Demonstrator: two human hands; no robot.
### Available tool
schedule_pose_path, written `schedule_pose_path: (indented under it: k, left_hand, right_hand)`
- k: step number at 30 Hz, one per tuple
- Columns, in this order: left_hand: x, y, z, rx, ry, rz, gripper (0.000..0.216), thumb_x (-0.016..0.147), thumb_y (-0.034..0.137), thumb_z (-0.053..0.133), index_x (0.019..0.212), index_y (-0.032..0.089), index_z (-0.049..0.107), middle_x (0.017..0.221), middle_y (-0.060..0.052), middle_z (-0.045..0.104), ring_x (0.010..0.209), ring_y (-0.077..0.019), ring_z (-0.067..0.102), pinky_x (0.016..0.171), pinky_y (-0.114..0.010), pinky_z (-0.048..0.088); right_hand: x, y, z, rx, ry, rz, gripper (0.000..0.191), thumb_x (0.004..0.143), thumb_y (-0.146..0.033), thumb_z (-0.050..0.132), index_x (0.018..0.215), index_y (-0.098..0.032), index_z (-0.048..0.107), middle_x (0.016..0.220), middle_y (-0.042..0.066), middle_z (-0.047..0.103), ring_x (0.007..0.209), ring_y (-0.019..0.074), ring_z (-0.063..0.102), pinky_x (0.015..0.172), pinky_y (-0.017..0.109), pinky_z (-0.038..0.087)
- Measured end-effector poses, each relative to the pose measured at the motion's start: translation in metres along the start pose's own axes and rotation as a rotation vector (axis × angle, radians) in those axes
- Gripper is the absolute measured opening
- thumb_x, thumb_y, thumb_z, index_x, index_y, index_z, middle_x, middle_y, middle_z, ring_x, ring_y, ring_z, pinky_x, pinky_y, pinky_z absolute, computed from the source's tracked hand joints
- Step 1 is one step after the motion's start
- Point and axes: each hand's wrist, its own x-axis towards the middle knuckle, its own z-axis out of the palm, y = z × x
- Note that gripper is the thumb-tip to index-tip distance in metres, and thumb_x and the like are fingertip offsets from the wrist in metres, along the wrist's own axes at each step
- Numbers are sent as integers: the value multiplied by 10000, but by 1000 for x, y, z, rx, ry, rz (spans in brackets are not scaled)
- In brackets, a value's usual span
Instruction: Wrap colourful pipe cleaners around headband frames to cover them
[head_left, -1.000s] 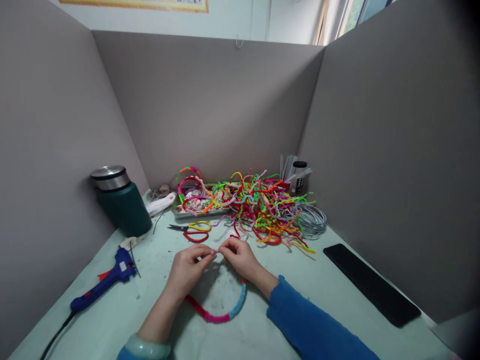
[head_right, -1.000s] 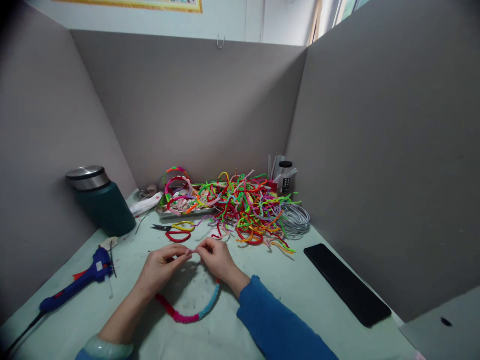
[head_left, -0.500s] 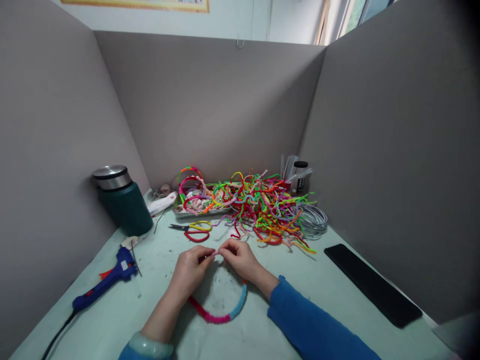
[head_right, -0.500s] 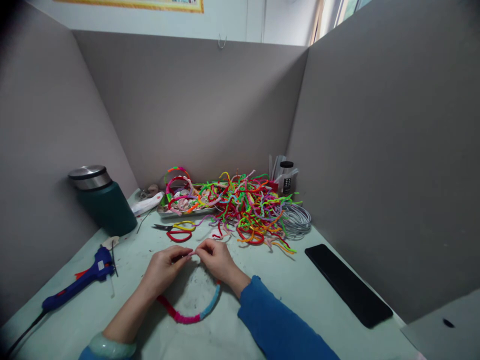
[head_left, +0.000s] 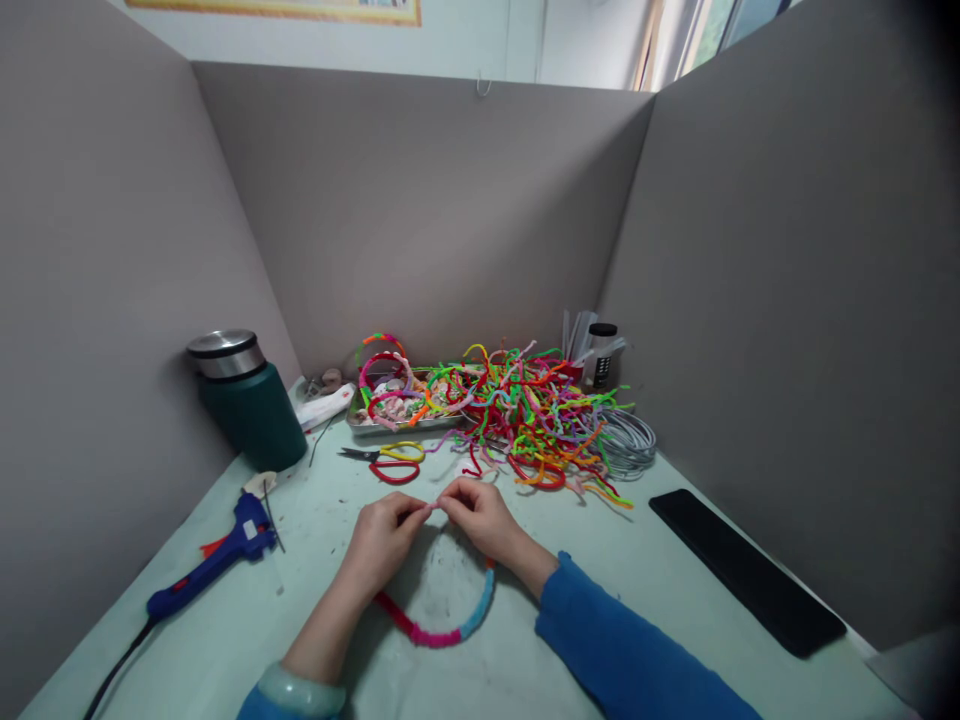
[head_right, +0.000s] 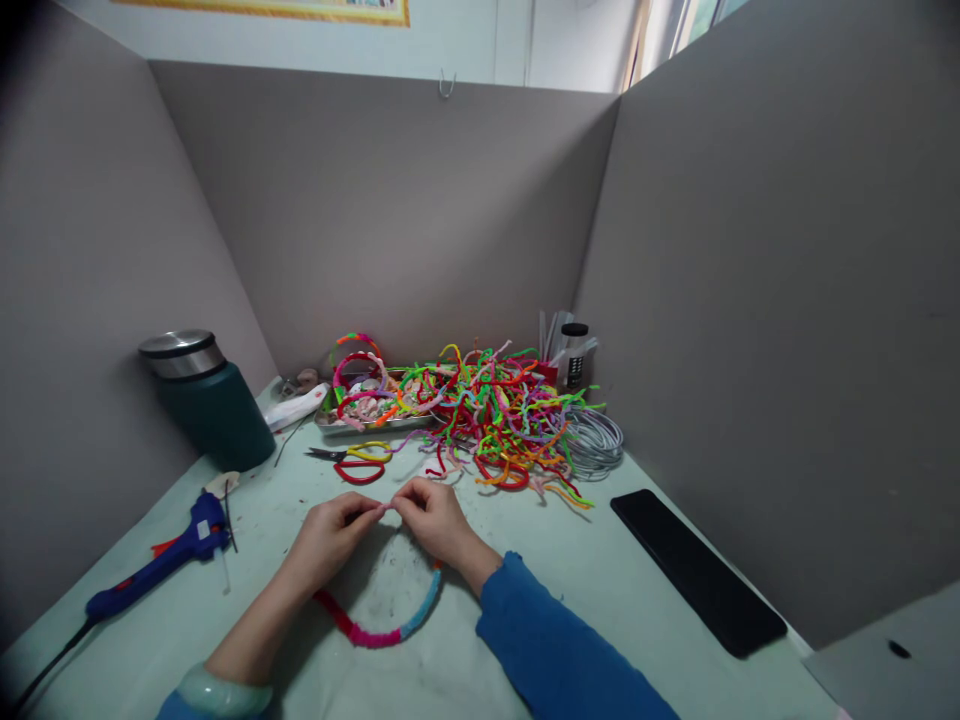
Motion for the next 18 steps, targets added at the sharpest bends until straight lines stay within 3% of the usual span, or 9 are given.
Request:
schedule_pose_path:
  k: [6, 11, 15, 18]
  left_hand:
    - [-1, 2, -1, -56, -47, -72, 324, 756, 437, 505, 724, 167, 680, 670, -28, 661, 643, -170, 557, 587, -243, 368]
    - [1, -1, 2, -219, -123, -154, 368, 731, 487, 522, 663, 140, 624, 536, 17, 533, 531, -124, 446, 504, -222, 308]
    - [1, -8, 6, -372, -194, -175, 348, 691, 476, 572, 737, 132, 605, 546, 40, 495, 481, -92, 373, 472, -209, 278]
    - [1, -13, 7, -327, -173, -125, 303, 689, 434, 581, 748, 137, 601, 590, 26, 518, 511, -98, 384, 486, -211, 288]
  right_hand:
    - [0, 0, 1, -2, 4, 4, 116, 784, -213, 560, 690, -155, 596, 592, -28, 539, 563, 102, 478, 524, 202, 356]
    - [0, -1, 1, -2, 7, -1, 114, 783, -208, 560, 690, -152, 598, 604, -25, 543, 577, 102, 481, 527, 199, 356]
    - [1, -2, 0, -6, 6, -2, 114, 786, -212, 561, 699, -150, 600, 605, -24, 548, 571, 100, 479, 519, 198, 350]
    - [0, -2, 0, -14, 5, 8, 114, 784, -208, 560, 696, -149, 602, 594, -27, 539, 561, 98, 469, 512, 198, 343]
